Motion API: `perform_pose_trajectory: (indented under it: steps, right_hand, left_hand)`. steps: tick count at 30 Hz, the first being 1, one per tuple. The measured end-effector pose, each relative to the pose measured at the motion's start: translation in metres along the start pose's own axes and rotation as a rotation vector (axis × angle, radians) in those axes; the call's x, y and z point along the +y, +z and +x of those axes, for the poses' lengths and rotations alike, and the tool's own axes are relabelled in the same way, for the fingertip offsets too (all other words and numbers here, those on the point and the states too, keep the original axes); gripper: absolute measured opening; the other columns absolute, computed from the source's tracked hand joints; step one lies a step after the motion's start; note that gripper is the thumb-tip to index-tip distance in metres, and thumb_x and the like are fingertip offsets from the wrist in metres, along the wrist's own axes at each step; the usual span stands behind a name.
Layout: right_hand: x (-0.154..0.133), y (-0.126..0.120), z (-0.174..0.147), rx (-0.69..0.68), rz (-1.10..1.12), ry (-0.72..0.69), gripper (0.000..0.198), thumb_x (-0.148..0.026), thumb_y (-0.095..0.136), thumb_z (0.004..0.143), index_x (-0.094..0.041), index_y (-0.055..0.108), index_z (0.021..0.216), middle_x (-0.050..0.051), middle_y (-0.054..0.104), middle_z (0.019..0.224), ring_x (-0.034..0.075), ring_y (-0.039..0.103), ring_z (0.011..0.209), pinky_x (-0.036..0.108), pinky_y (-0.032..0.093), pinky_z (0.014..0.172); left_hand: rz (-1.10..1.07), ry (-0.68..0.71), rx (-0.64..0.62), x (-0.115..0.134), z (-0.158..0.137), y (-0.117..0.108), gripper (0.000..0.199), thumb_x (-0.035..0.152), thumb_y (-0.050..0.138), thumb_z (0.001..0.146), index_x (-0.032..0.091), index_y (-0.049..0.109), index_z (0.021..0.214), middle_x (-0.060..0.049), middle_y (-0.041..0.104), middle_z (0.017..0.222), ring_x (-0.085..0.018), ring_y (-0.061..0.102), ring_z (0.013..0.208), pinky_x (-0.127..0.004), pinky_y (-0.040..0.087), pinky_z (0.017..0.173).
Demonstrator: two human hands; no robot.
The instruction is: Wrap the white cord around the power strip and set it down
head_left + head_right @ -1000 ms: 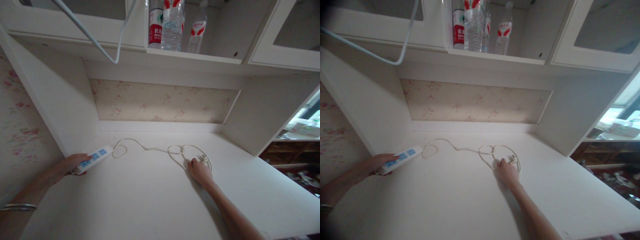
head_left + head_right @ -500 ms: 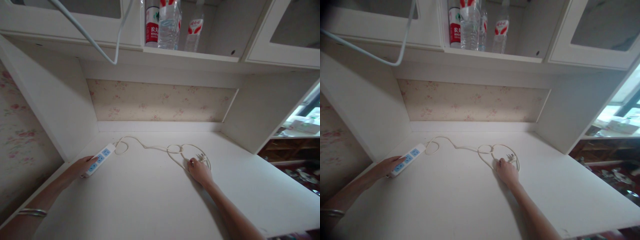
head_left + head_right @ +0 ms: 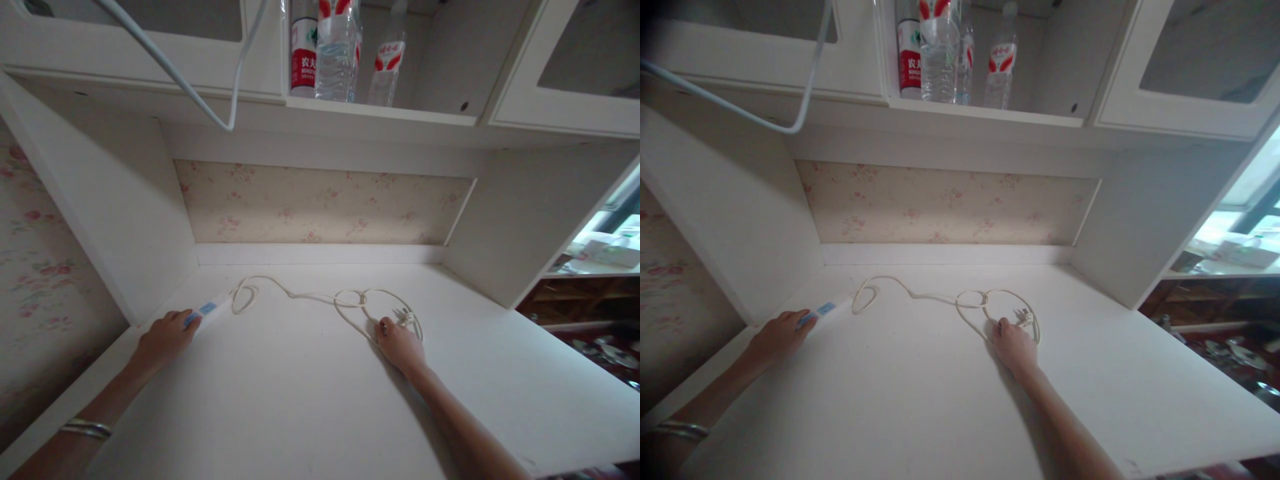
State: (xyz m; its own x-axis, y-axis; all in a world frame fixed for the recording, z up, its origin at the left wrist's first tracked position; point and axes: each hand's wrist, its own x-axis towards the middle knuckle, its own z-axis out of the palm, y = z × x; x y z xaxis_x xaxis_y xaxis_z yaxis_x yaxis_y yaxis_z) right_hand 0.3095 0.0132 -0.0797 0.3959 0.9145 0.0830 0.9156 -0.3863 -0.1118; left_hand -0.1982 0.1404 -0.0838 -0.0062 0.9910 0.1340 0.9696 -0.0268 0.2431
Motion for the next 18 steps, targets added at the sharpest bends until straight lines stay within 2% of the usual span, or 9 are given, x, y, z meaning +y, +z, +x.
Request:
perform_pose_trajectory:
  steps: [2, 4, 6, 8, 10, 13, 15, 18]
  right_hand:
    - [-0.005, -0.002, -0.008, 0.027, -0.023, -0.067, 0.039, -0.044, 0.028, 0.093, -0.024, 0.056, 0.110, 0.010, 0.068, 0.089, 0.025, 0.065, 0.078, 0.034, 0.043, 0.066]
    - [-0.010, -0.004, -0.017, 0.054, -0.020, -0.212, 0.039, -0.048, 0.027, 0.093, -0.028, 0.052, 0.117, 0.008, 0.067, 0.097, 0.024, 0.065, 0.080, 0.032, 0.043, 0.067]
    - [-0.011, -0.007, -0.022, 0.047, -0.024, -0.354, 0.040, -0.050, 0.027, 0.093, -0.029, 0.054, 0.114, 0.007, 0.066, 0.100, 0.022, 0.065, 0.084, 0.029, 0.043, 0.068]
    - [-0.006, -0.008, -0.019, 0.011, -0.057, -0.408, 0.040, -0.048, 0.027, 0.093, -0.027, 0.060, 0.103, 0.006, 0.066, 0.096, 0.021, 0.064, 0.084, 0.028, 0.043, 0.068]
    - [0.004, -0.007, -0.008, -0.015, -0.100, -0.381, 0.042, -0.043, 0.027, 0.094, -0.024, 0.064, 0.093, 0.007, 0.067, 0.094, 0.022, 0.065, 0.083, 0.029, 0.043, 0.068]
    - [0.030, -0.005, 0.019, -0.022, -0.157, -0.302, 0.042, -0.039, 0.027, 0.094, -0.021, 0.065, 0.092, 0.009, 0.067, 0.096, 0.025, 0.065, 0.086, 0.033, 0.044, 0.070]
    - [0.053, -0.007, 0.039, -0.038, -0.204, -0.214, 0.039, -0.035, 0.029, 0.093, -0.020, 0.065, 0.095, 0.012, 0.067, 0.097, 0.028, 0.064, 0.091, 0.037, 0.044, 0.073]
    - [0.093, -0.018, 0.063, -0.075, -0.222, 0.008, 0.033, -0.029, 0.034, 0.091, -0.019, 0.065, 0.100, 0.014, 0.065, 0.105, 0.030, 0.062, 0.097, 0.038, 0.045, 0.076]
  left_hand:
    - [0.086, 0.033, 0.010, 0.009, -0.007, 0.001, 0.059, 0.053, 0.030, 0.084, 0.015, 0.052, 0.123, -0.016, 0.049, 0.128, -0.035, 0.049, 0.109, -0.046, 0.038, 0.089]
    - [0.160, 0.056, 0.027, 0.016, -0.012, 0.002, 0.058, 0.054, 0.029, 0.085, 0.018, 0.046, 0.128, -0.014, 0.046, 0.131, -0.034, 0.049, 0.108, -0.047, 0.040, 0.085]
    - [0.213, 0.063, 0.048, 0.019, -0.014, 0.003, 0.058, 0.052, 0.029, 0.085, 0.020, 0.042, 0.131, -0.014, 0.046, 0.130, -0.033, 0.050, 0.106, -0.046, 0.041, 0.081]
    - [0.247, 0.067, 0.055, 0.018, -0.015, 0.005, 0.057, 0.050, 0.028, 0.086, 0.020, 0.041, 0.132, -0.014, 0.048, 0.126, -0.032, 0.052, 0.103, -0.044, 0.042, 0.078]
    - [0.263, 0.081, 0.056, 0.016, -0.015, 0.007, 0.056, 0.049, 0.027, 0.087, 0.019, 0.041, 0.132, -0.015, 0.050, 0.123, -0.032, 0.052, 0.101, -0.044, 0.042, 0.078]
    - [0.285, 0.096, 0.072, 0.016, -0.017, 0.007, 0.056, 0.048, 0.026, 0.087, 0.018, 0.041, 0.132, -0.015, 0.050, 0.122, -0.033, 0.052, 0.101, -0.043, 0.041, 0.077]
    - [0.306, 0.096, 0.080, 0.017, -0.018, 0.007, 0.056, 0.047, 0.025, 0.088, 0.017, 0.041, 0.132, -0.016, 0.050, 0.122, -0.033, 0.052, 0.100, -0.043, 0.041, 0.076]
    - [0.319, 0.097, 0.084, 0.020, -0.020, 0.007, 0.056, 0.047, 0.025, 0.088, 0.016, 0.041, 0.132, -0.017, 0.050, 0.122, -0.033, 0.052, 0.099, -0.043, 0.041, 0.075]
